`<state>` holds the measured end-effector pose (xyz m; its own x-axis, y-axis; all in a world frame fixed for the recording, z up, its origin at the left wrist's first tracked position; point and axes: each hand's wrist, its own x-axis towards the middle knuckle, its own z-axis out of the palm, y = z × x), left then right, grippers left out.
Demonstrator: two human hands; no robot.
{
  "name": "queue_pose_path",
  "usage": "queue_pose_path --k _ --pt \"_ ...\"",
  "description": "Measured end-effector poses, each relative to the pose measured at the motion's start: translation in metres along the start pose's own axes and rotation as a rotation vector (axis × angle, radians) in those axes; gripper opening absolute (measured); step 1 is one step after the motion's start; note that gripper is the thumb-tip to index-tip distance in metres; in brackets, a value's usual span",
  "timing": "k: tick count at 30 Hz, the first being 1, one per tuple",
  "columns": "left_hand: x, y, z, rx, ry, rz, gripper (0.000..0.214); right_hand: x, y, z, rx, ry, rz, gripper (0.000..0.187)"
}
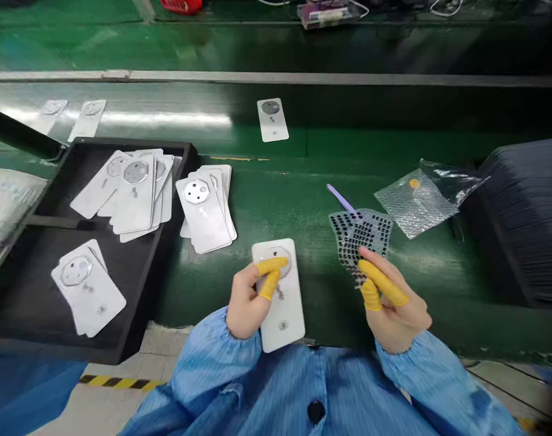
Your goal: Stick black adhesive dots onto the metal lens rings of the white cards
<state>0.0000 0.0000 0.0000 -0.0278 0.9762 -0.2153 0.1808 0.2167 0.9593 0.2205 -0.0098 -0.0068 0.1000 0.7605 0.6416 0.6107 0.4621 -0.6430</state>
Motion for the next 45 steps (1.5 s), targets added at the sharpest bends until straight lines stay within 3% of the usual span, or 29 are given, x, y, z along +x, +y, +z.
queue_pose_path --k 3,6,11,17,21,27,39,42,45 --pt "-0.003 0.006 0.018 -0.156 -0.253 0.002 0.046 -0.01 0.004 0.001 0.045 -0.329 -0.146 0.048" --pt "-0.001 0.007 0.029 -0.229 -0.313 -0.067 0.042 -0.012 0.003 0.004 0.143 -0.474 -0.131 0.042" --pt "0.002 0.002 0.033 -0.222 -0.274 -0.14 0.039 -0.003 0.0 0.012 0.193 -0.398 -0.078 0.034" --pt "-0.002 -0.007 0.034 -0.047 -0.288 -0.003 0.028 -0.006 0.006 0.02 0.17 -0.44 -0.024 0.031" --pt "-0.003 -0.011 0.034 0.095 -0.263 0.076 0.024 -0.012 0.011 0.021 0.096 -0.454 -0.162 0.039" --pt "-0.004 -0.012 0.035 0.087 -0.203 0.095 0.021 -0.016 0.016 0.019 0.062 -0.526 -0.269 0.052" --pt "-0.003 -0.01 0.036 0.243 -0.183 0.233 0.015 -0.025 0.015 0.023 0.083 -0.478 -0.156 0.052" --pt "-0.002 -0.013 0.037 0.327 -0.185 0.261 0.016 -0.021 0.015 0.03 0.078 -0.448 -0.16 0.043" --pt "0.001 -0.015 0.036 0.335 -0.223 0.223 0.017 -0.012 0.016 0.036 0.109 -0.432 0.002 0.024"
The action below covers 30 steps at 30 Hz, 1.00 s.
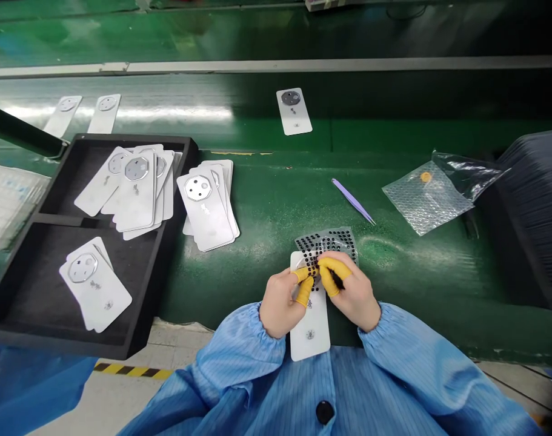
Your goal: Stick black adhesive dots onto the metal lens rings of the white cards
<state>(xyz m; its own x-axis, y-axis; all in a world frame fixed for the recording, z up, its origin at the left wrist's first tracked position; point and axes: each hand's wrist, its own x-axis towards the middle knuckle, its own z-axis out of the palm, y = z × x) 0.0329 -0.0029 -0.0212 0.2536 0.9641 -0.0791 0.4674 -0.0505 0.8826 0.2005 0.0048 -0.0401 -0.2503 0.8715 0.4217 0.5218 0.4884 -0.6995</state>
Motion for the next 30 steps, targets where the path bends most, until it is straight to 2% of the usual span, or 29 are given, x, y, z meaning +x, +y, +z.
queue_pose_path --k 3,8,10,12,14,16,20,23,27,30 --pt "0.0 -0.005 -0.009 -0.094 -0.013 -0.081 0.02 0.007 0.002 -0.001 0.055 0.047 0.096 0.013" --pt "-0.01 -0.001 -0.043 -0.35 0.157 -0.139 0.075 0.008 -0.005 -0.008 -0.078 0.093 0.02 0.018" --pt "-0.016 0.011 -0.052 -0.41 0.242 -0.175 0.081 0.011 -0.017 -0.015 -0.138 0.162 -0.034 0.028" --pt "-0.02 0.026 -0.053 -0.395 0.286 -0.165 0.067 0.017 -0.031 -0.023 -0.153 0.195 -0.085 0.037" --pt "-0.023 0.041 -0.048 -0.303 0.307 -0.099 0.043 0.023 -0.045 -0.029 -0.121 0.143 -0.13 0.042" --pt "-0.025 0.052 -0.042 -0.192 0.326 -0.009 0.03 0.027 -0.055 -0.033 -0.065 0.067 -0.185 0.045" --pt "-0.028 0.063 -0.033 -0.033 0.406 0.141 0.033 0.028 -0.061 -0.036 -0.025 0.055 -0.275 0.049" --pt "-0.03 0.066 -0.032 0.043 0.455 0.208 0.034 0.024 -0.061 -0.039 -0.083 0.049 -0.307 0.046" --pt "-0.032 0.066 -0.03 0.066 0.469 0.256 0.035 0.02 -0.061 -0.045 -0.15 -0.005 -0.352 0.043" --pt "-0.032 0.065 -0.028 0.071 0.437 0.243 0.027 0.02 -0.06 -0.048 -0.125 -0.036 -0.315 0.043"
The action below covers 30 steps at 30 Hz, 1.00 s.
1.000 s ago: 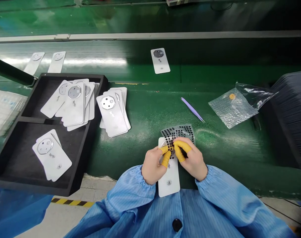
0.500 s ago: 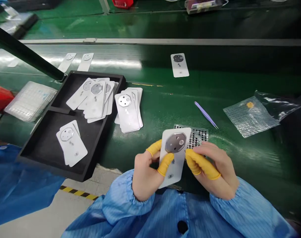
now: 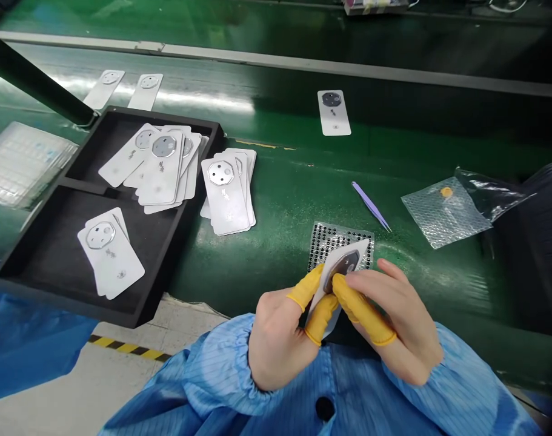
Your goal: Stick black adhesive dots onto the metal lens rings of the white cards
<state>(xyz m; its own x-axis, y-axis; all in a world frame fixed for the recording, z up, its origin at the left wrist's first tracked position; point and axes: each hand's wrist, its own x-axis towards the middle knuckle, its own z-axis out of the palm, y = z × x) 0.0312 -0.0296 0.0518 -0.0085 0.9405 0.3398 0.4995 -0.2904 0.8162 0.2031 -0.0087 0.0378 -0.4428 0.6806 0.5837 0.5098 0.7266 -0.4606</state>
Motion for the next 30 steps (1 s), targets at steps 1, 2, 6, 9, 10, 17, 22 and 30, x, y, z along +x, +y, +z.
queue_pose_path --k 1,2,6,9,10,17,22,30 --pt "0.0 0.0 0.0 0.004 -0.018 -0.011 0.023 0.001 0.001 0.0 0.003 -0.02 0.011 0.043" --pt "0.0 -0.001 0.0 0.008 -0.033 -0.029 0.02 0.001 0.002 -0.001 -0.004 -0.041 0.012 0.043" --pt "0.001 -0.002 -0.001 -0.067 -0.12 -0.13 0.017 0.004 0.004 -0.001 -0.116 -0.129 -0.112 0.048" --pt "0.001 -0.002 -0.002 -0.172 -0.187 -0.171 0.023 0.003 0.006 -0.001 -0.152 -0.161 -0.202 0.049" --pt "0.001 -0.002 -0.002 -0.18 -0.187 -0.169 0.025 0.003 0.006 0.0 -0.145 -0.159 -0.208 0.049" --pt "-0.002 -0.005 0.001 -0.035 -0.079 -0.101 0.015 0.003 -0.007 0.006 -0.217 -0.209 -0.082 0.049" --pt "-0.002 -0.01 0.005 -0.005 -0.125 -0.165 0.01 -0.002 -0.009 0.01 -0.313 -0.306 -0.077 0.053" --pt "0.007 0.0 0.003 -0.661 -0.217 -0.464 0.03 0.0 0.005 0.004 0.004 -0.08 -0.017 0.054"
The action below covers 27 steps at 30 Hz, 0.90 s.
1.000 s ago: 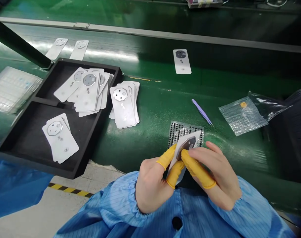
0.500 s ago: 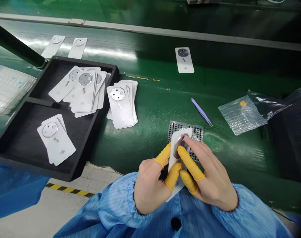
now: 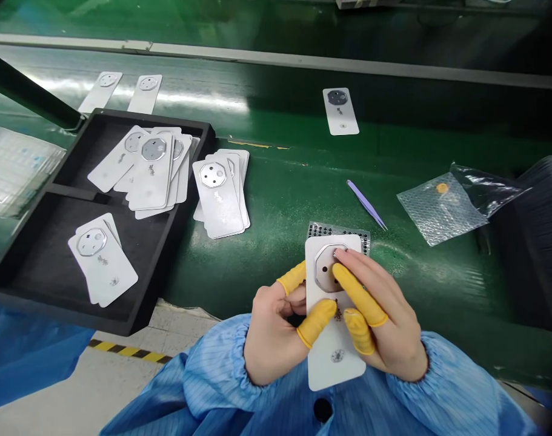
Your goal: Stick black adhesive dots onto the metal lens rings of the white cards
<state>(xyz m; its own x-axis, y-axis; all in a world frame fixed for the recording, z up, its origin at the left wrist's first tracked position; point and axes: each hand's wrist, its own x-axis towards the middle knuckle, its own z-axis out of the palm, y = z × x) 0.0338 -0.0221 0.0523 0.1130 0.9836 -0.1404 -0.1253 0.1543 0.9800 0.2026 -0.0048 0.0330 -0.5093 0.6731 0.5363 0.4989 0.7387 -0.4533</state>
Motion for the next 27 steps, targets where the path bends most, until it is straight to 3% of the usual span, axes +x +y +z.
queue_pose_path --k 3,9,13,19,23,27 --pt "-0.002 0.002 0.001 -0.119 -0.006 -0.031 0.036 -0.003 -0.004 -0.002 0.054 0.061 0.096 0.053" --pt "0.006 0.0 -0.002 -0.282 -0.077 -0.096 0.025 -0.01 -0.011 0.011 0.34 0.332 0.589 0.056" --pt "0.012 -0.004 -0.008 -0.178 -0.046 -0.064 0.015 -0.01 -0.016 0.015 0.425 0.408 0.595 0.054" --pt "0.01 -0.009 -0.004 -0.072 0.084 0.087 0.024 -0.015 -0.018 0.014 0.509 0.375 0.602 0.061" --pt "0.013 -0.012 0.0 -0.144 0.109 0.017 0.023 -0.018 -0.013 0.019 0.464 0.383 0.602 0.063" --pt "0.021 -0.01 -0.006 -0.262 -0.008 -0.142 0.014 -0.017 -0.009 0.022 0.489 0.407 0.654 0.062"
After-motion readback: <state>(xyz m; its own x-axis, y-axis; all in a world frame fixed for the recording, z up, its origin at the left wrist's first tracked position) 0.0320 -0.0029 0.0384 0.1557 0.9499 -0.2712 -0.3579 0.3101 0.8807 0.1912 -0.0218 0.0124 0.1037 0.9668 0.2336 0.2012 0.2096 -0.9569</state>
